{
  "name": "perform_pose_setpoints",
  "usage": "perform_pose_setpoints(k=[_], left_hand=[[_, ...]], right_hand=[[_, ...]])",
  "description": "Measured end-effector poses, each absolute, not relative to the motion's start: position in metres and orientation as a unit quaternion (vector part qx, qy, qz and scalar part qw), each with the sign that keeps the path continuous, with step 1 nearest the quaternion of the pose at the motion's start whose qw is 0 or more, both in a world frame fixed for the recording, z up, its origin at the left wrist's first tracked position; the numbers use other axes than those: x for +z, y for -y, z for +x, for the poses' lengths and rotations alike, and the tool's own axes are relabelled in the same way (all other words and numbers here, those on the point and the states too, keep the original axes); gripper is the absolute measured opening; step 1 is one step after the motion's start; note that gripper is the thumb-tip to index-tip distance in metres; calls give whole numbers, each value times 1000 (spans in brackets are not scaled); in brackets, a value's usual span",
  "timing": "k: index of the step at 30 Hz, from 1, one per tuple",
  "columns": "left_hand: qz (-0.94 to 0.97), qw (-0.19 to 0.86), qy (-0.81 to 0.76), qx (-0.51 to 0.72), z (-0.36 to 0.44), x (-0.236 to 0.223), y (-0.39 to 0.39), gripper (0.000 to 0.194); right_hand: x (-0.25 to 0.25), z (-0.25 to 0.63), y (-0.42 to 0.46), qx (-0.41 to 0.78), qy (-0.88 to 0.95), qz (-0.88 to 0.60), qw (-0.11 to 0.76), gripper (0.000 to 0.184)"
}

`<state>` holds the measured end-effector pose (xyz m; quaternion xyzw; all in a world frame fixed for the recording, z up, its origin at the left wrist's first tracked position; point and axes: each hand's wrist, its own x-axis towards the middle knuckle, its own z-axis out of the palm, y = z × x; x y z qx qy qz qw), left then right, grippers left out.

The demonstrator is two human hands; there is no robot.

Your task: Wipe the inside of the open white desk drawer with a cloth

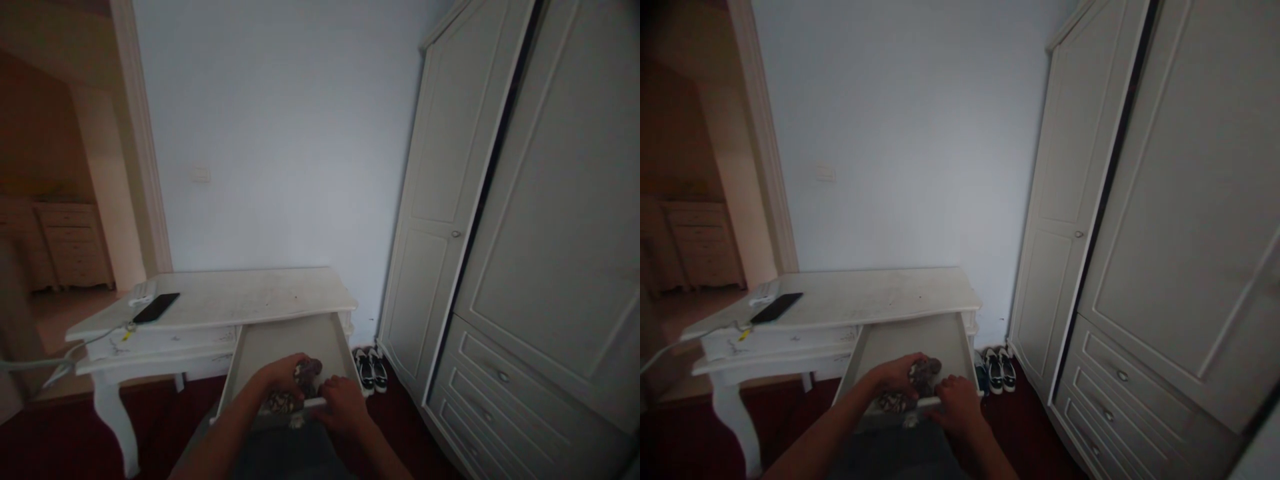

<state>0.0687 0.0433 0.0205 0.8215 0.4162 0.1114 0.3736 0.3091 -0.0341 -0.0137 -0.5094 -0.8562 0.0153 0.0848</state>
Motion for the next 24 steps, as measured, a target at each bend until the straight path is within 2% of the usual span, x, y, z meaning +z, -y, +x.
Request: perform_pose_setpoints(k=[3,7,15,19,21,24], left_hand=[[790,428,-408,161,84,15,-41,99],[783,442,-403,170,79,17,-35,97],[791,337,-511,-13,19,54,-27,89],[782,343,-519,-31,-6,58,-24,88],[777,353,-521,-1,-7,54,-21,84],[787,358,-496,79,16,45,-13,78]], right_hand=[[-12,308,35,14,855,-513,79,48],[-11,308,35,13,857,-510,74,48],[-19,310,30,9,861,-504,68,49],[-16,311,32,16,862,-501,74,50],[-15,312,35,33,860,-499,101,54],[-11,314,36,79,849,-481,203,69]])
